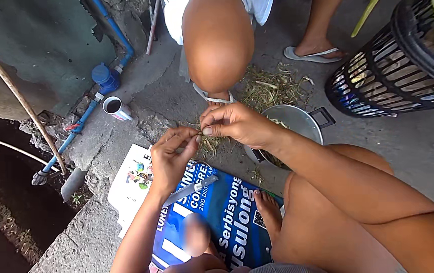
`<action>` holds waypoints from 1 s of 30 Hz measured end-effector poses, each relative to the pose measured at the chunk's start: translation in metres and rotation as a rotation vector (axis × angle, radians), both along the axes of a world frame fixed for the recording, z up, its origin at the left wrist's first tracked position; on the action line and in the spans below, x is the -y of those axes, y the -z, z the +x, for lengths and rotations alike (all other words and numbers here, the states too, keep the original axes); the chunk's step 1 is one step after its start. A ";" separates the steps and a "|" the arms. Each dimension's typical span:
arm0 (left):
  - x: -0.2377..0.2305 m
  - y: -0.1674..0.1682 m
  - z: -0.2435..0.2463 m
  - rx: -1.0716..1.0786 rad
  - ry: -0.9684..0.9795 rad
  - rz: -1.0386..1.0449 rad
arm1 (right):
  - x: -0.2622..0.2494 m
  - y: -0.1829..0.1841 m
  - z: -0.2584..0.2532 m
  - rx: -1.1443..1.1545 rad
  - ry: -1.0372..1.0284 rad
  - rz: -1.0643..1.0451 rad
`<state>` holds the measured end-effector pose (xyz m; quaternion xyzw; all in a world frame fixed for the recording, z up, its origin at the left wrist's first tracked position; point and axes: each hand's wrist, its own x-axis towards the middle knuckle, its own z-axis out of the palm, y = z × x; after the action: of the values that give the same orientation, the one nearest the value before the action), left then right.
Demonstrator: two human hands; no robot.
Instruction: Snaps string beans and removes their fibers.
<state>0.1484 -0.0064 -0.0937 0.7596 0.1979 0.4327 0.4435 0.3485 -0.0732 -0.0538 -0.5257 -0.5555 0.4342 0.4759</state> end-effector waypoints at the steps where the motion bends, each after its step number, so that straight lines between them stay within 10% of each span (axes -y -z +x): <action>1: -0.001 0.000 -0.001 0.022 0.019 -0.045 | 0.000 0.002 -0.002 -0.086 -0.003 -0.043; 13: -0.039 -0.003 -0.029 0.264 0.037 -0.351 | -0.011 0.043 0.005 0.063 0.090 -0.349; 30: -0.086 -0.018 -0.118 0.368 -0.356 -0.111 | -0.043 0.161 0.080 0.542 0.339 -0.968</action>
<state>0.0306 0.0799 -0.0758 0.5956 0.2679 0.6234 0.4299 0.4281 -0.0305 -0.2146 -0.8576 -0.3039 0.4062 0.0852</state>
